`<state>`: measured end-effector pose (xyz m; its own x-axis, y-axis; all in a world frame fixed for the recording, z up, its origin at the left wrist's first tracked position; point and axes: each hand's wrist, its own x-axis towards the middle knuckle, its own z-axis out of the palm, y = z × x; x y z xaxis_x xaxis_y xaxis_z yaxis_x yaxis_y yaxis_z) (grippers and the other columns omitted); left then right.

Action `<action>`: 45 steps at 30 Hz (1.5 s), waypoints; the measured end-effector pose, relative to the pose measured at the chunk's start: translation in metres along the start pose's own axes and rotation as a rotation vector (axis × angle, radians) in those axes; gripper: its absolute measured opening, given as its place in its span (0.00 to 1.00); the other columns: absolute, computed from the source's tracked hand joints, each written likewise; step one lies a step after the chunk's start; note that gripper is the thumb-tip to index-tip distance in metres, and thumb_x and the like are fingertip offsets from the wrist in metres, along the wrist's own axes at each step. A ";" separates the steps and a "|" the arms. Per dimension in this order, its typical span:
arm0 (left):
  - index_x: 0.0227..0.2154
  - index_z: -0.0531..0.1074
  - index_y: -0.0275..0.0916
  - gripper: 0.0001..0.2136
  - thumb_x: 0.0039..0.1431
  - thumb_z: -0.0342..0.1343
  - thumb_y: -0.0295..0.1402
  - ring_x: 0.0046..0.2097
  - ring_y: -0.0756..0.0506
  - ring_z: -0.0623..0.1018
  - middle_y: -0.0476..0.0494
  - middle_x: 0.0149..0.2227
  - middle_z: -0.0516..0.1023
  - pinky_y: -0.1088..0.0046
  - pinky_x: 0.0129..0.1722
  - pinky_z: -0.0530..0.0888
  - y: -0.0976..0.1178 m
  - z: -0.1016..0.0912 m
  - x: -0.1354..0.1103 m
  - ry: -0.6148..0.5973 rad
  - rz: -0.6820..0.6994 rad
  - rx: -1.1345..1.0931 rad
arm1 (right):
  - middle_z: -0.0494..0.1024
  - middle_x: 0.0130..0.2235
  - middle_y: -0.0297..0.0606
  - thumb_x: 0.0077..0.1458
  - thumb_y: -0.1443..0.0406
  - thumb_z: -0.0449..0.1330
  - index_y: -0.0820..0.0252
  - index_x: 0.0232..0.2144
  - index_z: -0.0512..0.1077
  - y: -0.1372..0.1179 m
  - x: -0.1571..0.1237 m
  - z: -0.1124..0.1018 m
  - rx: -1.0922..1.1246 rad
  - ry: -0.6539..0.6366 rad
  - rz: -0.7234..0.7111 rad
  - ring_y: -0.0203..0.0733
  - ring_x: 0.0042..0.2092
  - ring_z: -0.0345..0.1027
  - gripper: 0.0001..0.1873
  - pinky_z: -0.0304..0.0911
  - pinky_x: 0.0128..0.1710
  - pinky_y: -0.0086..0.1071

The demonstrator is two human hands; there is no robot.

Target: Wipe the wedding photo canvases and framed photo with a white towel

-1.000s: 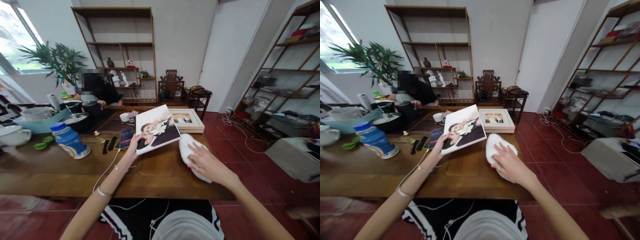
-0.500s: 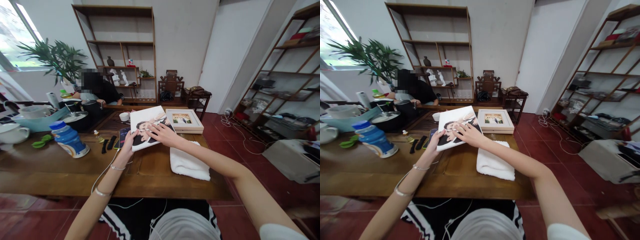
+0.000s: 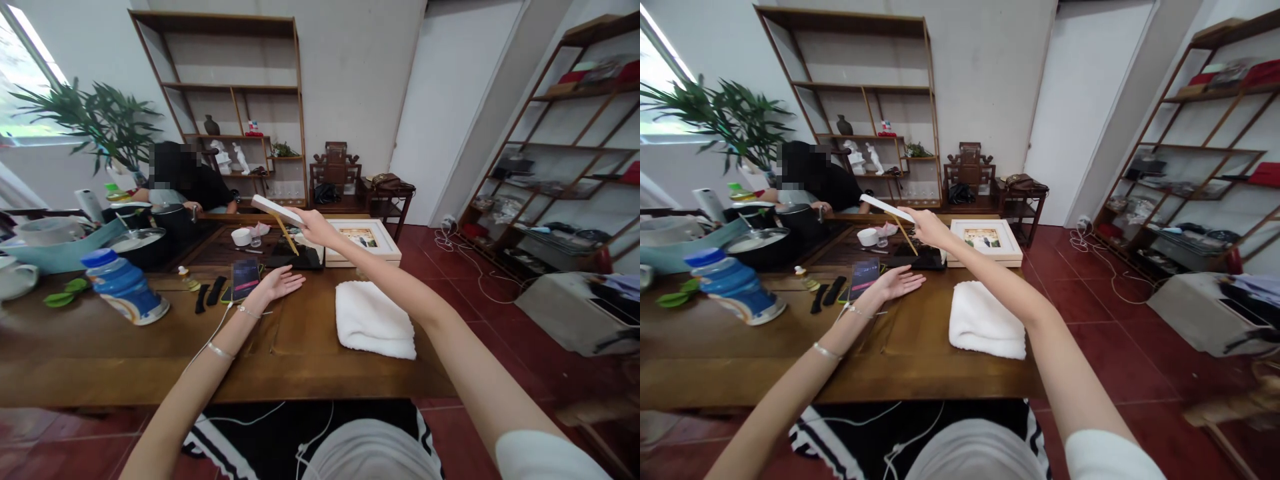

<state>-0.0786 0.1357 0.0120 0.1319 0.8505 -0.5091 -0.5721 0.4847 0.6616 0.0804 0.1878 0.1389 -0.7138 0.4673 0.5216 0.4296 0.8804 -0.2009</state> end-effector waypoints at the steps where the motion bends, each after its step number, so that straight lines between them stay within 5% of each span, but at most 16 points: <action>1: 0.45 0.63 0.32 0.15 0.54 0.54 0.26 0.45 0.37 0.76 0.27 0.45 0.70 0.63 0.37 0.77 -0.001 0.000 0.007 0.013 0.029 -0.008 | 0.70 0.51 0.46 0.45 0.79 0.46 0.66 0.58 0.54 0.006 0.002 0.003 -0.005 0.018 0.003 0.45 0.48 0.65 0.35 0.58 0.47 0.35; 6: 0.44 0.64 0.34 0.13 0.55 0.55 0.26 0.38 0.47 0.78 0.35 0.42 0.70 0.74 0.36 0.77 0.001 0.010 0.030 0.104 0.162 -0.061 | 0.74 0.47 0.45 0.44 0.78 0.47 0.66 0.54 0.60 0.023 0.005 0.013 -0.068 0.045 0.021 0.45 0.45 0.67 0.31 0.59 0.45 0.33; 12: 0.40 0.65 0.35 0.11 0.56 0.55 0.32 0.32 0.49 0.77 0.40 0.36 0.70 0.72 0.34 0.78 0.014 0.019 0.038 0.140 0.231 -0.125 | 0.74 0.46 0.45 0.45 0.78 0.48 0.66 0.55 0.59 0.025 0.008 0.014 -0.121 0.044 0.031 0.47 0.45 0.68 0.31 0.60 0.44 0.34; 18: 0.32 0.67 0.32 0.04 0.53 0.52 0.21 0.30 0.49 0.76 0.43 0.28 0.72 0.73 0.29 0.78 0.029 0.028 0.008 0.119 0.370 -0.150 | 0.73 0.48 0.45 0.48 0.77 0.48 0.61 0.58 0.55 0.018 0.010 0.013 -0.223 -0.008 0.052 0.48 0.46 0.67 0.33 0.61 0.44 0.37; 24: 0.25 0.67 0.31 0.03 0.50 0.52 0.20 0.26 0.49 0.75 0.44 0.24 0.72 0.72 0.25 0.78 0.026 0.031 -0.050 0.147 0.511 -0.144 | 0.70 0.52 0.43 0.49 0.78 0.48 0.58 0.59 0.54 0.020 0.011 0.019 -0.239 -0.071 0.035 0.47 0.49 0.65 0.34 0.60 0.46 0.37; 28: 0.23 0.69 0.31 0.03 0.44 0.58 0.22 0.22 0.50 0.73 0.48 0.23 0.72 0.71 0.21 0.78 0.008 0.022 -0.107 0.174 0.701 -0.054 | 0.69 0.53 0.43 0.48 0.79 0.48 0.58 0.59 0.55 0.022 0.012 0.026 -0.286 -0.134 0.089 0.48 0.50 0.65 0.35 0.61 0.48 0.39; 34: 0.21 0.73 0.32 0.07 0.34 0.63 0.25 0.23 0.52 0.73 0.52 0.26 0.74 0.80 0.15 0.75 -0.043 -0.014 -0.183 0.373 0.748 -0.101 | 0.67 0.55 0.40 0.50 0.78 0.48 0.51 0.60 0.51 0.017 0.001 0.038 -0.343 -0.198 0.141 0.50 0.49 0.66 0.36 0.63 0.46 0.41; 40: 0.21 0.74 0.34 0.09 0.30 0.64 0.26 0.21 0.52 0.73 0.53 0.25 0.75 0.82 0.12 0.73 -0.094 -0.032 -0.216 0.537 0.647 -0.113 | 0.63 0.58 0.35 0.50 0.79 0.46 0.47 0.60 0.50 0.014 -0.018 0.058 -0.350 -0.232 0.085 0.46 0.53 0.63 0.37 0.62 0.47 0.38; 45: 0.22 0.75 0.35 0.09 0.32 0.64 0.26 0.23 0.53 0.73 0.52 0.28 0.75 0.83 0.14 0.73 -0.123 -0.031 -0.224 0.520 0.658 -0.085 | 0.59 0.60 0.37 0.52 0.80 0.44 0.47 0.59 0.51 0.016 -0.029 0.084 -0.402 -0.319 0.119 0.50 0.60 0.49 0.36 0.50 0.54 0.54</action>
<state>-0.0631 -0.1203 0.0277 -0.6272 0.7420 -0.2367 -0.4641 -0.1119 0.8787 0.0614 0.1953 0.0508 -0.7528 0.6190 0.2238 0.6519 0.7482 0.1232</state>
